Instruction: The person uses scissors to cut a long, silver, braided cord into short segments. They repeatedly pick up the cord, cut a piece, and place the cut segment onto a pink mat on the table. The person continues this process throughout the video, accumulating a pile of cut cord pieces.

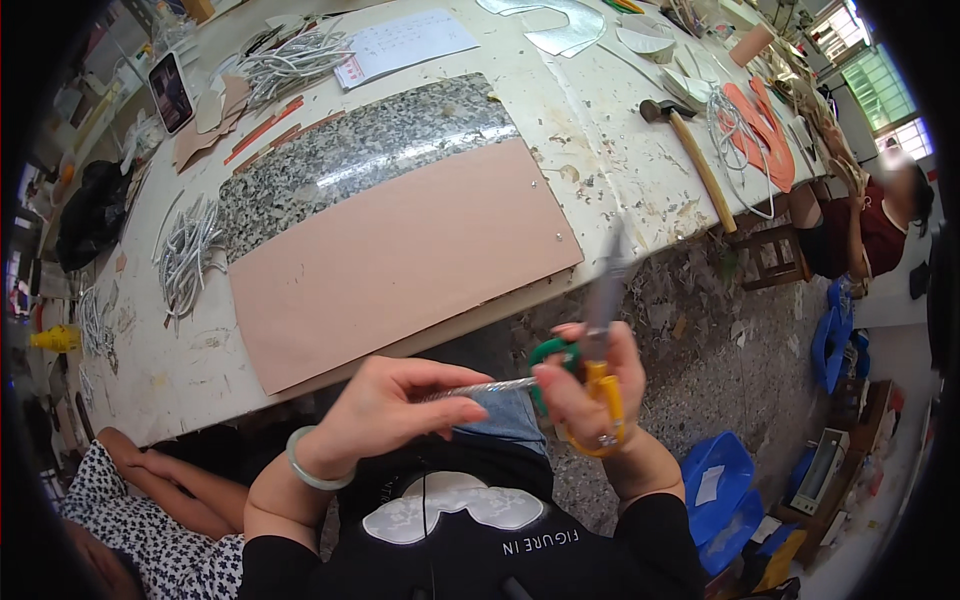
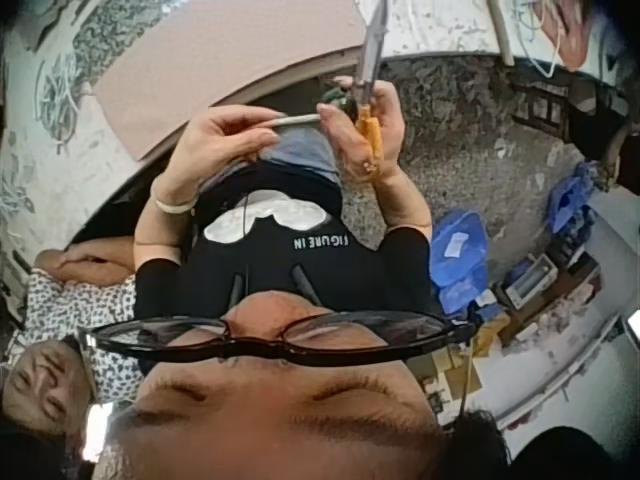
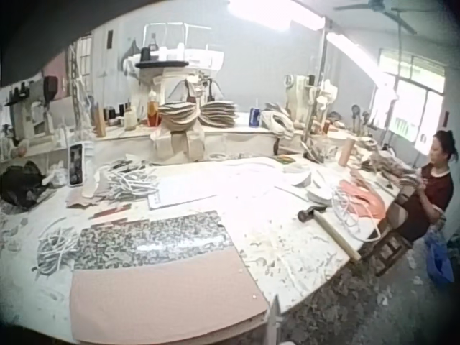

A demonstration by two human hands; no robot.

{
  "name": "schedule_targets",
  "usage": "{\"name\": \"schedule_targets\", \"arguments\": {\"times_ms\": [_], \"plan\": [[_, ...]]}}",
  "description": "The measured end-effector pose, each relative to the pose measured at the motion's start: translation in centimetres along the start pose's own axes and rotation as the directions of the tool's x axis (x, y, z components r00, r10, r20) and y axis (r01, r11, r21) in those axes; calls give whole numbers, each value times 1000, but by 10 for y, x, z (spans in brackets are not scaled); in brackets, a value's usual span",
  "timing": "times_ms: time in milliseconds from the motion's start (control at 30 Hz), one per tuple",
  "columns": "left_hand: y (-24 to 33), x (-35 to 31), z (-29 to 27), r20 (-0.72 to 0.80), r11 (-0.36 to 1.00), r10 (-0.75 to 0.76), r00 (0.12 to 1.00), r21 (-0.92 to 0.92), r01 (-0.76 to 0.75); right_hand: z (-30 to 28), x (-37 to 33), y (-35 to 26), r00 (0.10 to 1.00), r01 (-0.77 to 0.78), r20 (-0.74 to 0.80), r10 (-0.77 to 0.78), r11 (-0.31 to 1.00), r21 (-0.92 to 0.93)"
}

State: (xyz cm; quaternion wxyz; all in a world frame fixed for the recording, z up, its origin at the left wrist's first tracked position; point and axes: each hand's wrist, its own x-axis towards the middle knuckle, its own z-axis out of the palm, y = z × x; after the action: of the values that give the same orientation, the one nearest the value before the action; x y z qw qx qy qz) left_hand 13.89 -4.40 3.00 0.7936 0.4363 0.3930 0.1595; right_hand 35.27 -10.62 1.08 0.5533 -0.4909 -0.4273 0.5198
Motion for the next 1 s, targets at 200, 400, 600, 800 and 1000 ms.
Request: {"name": "schedule_targets", "arguments": {"times_ms": [200,400,600,800,1000], "plan": [[-31,12,-14,-230,874,297,927,-325,-361,-4,-21,27,996,0,90,-9,996,94],[-35,25,8,-304,765,362,881,-443,-467,-7,-16,38,941,257,305,-145,894,-367],[-29,25,5,-371,890,326,869,-190,-415,-23,1,20,917,375,326,-231,777,-506],[-24,13,8,-212,895,176,961,-372,-246,-32,10,12,842,517,312,-440,491,-701],[-20,5,12,-166,889,163,972,-402,-218,-21,17,7,778,552,383,-498,252,-795]]}}
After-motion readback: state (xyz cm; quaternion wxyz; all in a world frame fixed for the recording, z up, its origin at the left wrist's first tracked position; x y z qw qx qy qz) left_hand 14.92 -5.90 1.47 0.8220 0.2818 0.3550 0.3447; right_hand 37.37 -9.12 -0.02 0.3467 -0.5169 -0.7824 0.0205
